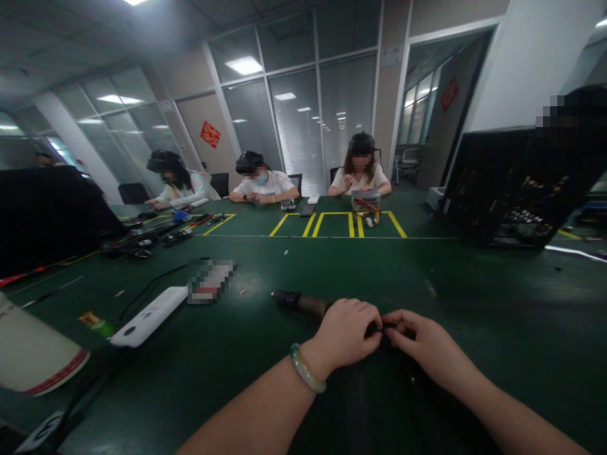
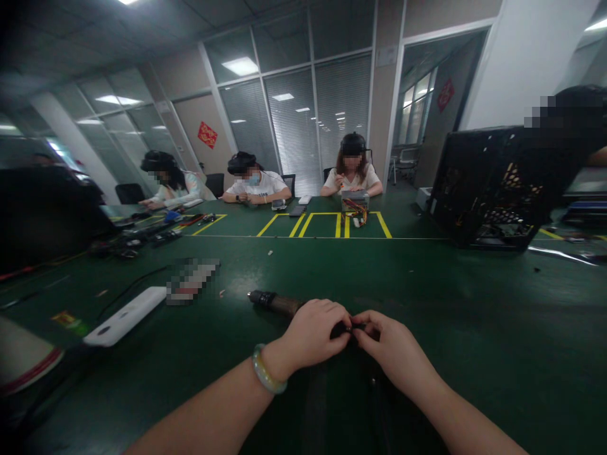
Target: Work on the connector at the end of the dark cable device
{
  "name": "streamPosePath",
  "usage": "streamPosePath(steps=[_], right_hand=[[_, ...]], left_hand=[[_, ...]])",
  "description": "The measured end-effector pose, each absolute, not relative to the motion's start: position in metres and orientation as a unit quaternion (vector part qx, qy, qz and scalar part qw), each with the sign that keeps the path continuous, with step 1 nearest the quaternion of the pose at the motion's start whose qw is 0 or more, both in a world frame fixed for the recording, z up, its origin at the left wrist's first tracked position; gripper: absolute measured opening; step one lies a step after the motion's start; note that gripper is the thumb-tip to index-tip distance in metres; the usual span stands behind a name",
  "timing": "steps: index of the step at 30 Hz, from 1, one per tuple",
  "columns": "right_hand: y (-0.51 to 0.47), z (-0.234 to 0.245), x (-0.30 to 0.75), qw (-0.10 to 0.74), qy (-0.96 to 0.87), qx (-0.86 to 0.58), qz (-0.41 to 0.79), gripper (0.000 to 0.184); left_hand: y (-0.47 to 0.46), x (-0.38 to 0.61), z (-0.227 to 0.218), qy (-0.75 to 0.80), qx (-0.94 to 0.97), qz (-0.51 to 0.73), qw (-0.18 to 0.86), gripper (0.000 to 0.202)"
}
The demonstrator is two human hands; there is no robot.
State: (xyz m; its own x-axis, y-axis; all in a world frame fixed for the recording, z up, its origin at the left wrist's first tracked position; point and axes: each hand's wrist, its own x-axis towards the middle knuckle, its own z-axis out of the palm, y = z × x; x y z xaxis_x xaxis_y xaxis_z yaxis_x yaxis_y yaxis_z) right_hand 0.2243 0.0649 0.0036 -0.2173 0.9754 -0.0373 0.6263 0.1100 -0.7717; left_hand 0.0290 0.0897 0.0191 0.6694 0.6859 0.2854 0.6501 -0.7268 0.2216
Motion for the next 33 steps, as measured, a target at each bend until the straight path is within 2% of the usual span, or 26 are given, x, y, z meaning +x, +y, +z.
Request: streamPosePath(steps=[9, 33], right_hand=[[0.0641, 0.0038, 0.2245, 0.248, -0.693, -0.584, 0.342, 0.034], [0.0650, 0.0045, 0.2245, 0.237, -0.698, -0.581, 0.345, 0.034]], left_hand=[[0.0891, 0.0279, 0.0193, 0.360, 0.913, 0.186, 0.046, 0.012], [0.0904, 0.0279, 0.0160, 0.359, 0.911, 0.196, 0.049, 0.010]])
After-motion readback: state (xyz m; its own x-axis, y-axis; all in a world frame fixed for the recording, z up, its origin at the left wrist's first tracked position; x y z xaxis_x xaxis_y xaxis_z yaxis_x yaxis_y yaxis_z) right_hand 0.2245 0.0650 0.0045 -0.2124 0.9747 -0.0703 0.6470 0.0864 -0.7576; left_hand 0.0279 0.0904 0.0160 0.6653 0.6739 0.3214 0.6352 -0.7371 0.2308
